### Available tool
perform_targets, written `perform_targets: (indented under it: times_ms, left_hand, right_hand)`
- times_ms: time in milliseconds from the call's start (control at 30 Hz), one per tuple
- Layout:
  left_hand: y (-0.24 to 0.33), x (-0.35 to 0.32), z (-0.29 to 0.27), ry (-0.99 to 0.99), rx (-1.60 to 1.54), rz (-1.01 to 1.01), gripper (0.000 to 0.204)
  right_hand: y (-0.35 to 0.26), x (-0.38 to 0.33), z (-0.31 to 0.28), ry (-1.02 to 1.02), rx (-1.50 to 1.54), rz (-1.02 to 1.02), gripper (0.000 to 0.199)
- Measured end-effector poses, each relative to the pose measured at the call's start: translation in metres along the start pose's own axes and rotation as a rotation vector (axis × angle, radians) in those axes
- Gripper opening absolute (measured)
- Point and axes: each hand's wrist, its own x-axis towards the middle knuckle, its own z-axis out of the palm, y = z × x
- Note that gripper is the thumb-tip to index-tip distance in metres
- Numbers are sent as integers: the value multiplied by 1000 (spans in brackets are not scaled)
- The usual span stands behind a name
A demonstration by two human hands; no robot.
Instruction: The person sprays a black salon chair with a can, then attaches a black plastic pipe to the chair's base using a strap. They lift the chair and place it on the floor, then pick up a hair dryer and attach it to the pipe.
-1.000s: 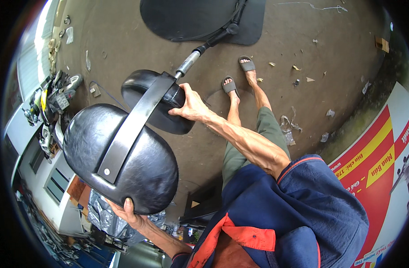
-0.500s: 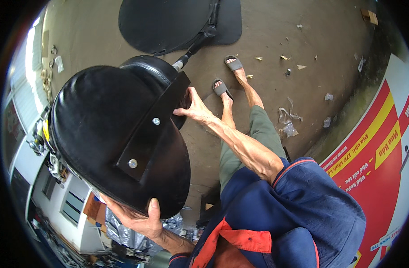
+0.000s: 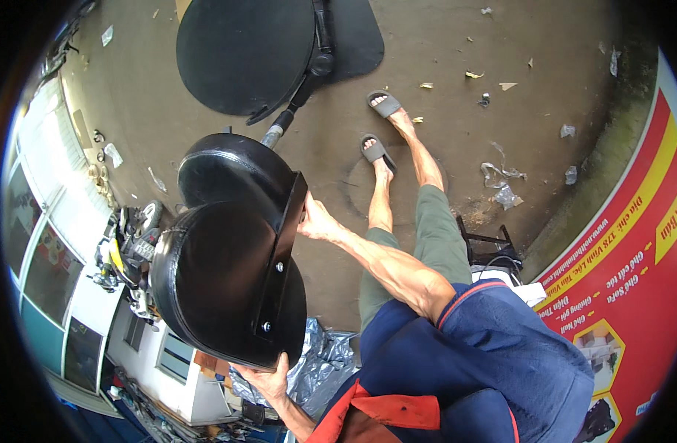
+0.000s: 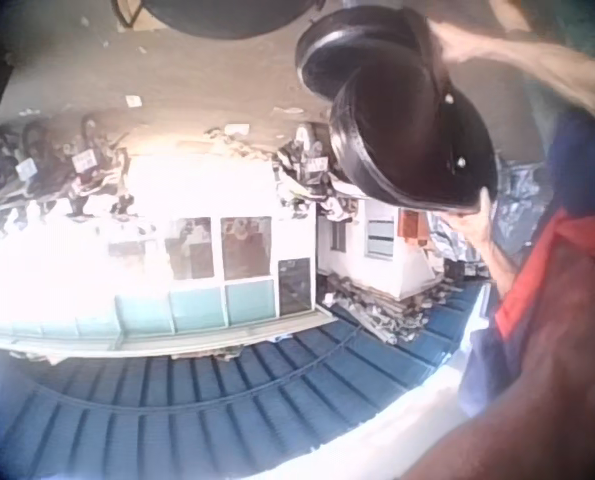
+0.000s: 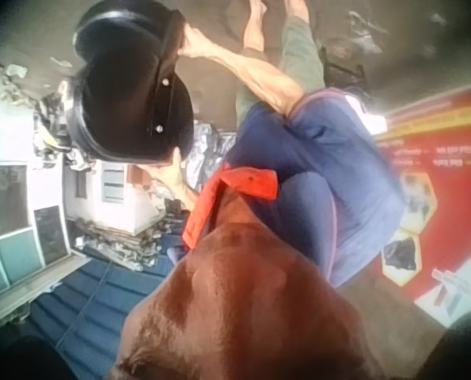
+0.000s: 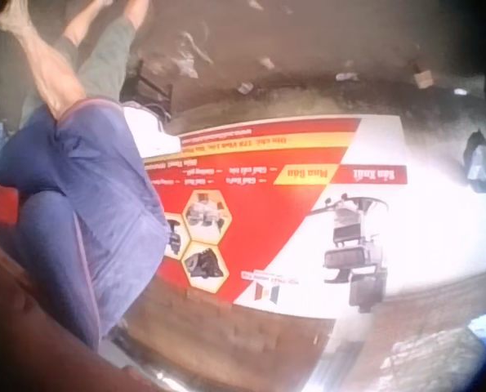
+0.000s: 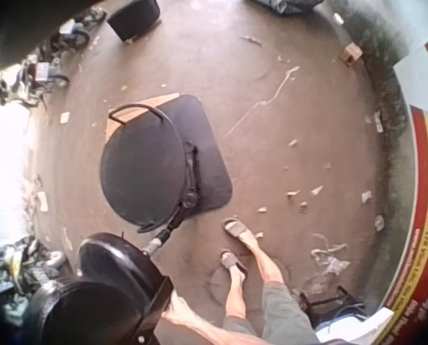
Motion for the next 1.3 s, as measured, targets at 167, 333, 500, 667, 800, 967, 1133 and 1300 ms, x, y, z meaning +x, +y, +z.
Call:
perform_targets:
  times_ms: [167,333,500,667,800,967,1133,1300]
  left_hand:
    - [-4,-2,-1,34,141,31,137]
    - [0,-1,5,40,130,44,136]
    - [28,10,25,25,-147,-15,134]
    - [52,23,21,-119,-387,155,133]
    - [1,25,35,-44,-1018,181,111]
    - [-160,13,108,41,-976,-242,77]
    - [-304,-132,229,-191,-973,-829,69]
    - [-376,-234,321,-393,-1216,-962,65]
  right_hand:
    - [2,8,-9,66,-54,-191,125]
    - [4,10,-13,29,-26,-91,125]
    - [0,8,-38,-71,-234,-204,112]
    - [-52,-45,-194,35,-768,43,91]
    - [-122,-152,-348,473,-1273,113,67]
    - [-188,-298,-453,1119,-1082,351,36]
    - [-209,-316,-394,1037,-882,-3,27]
    - [-158,-288,-257,482,-1071,-87,32]
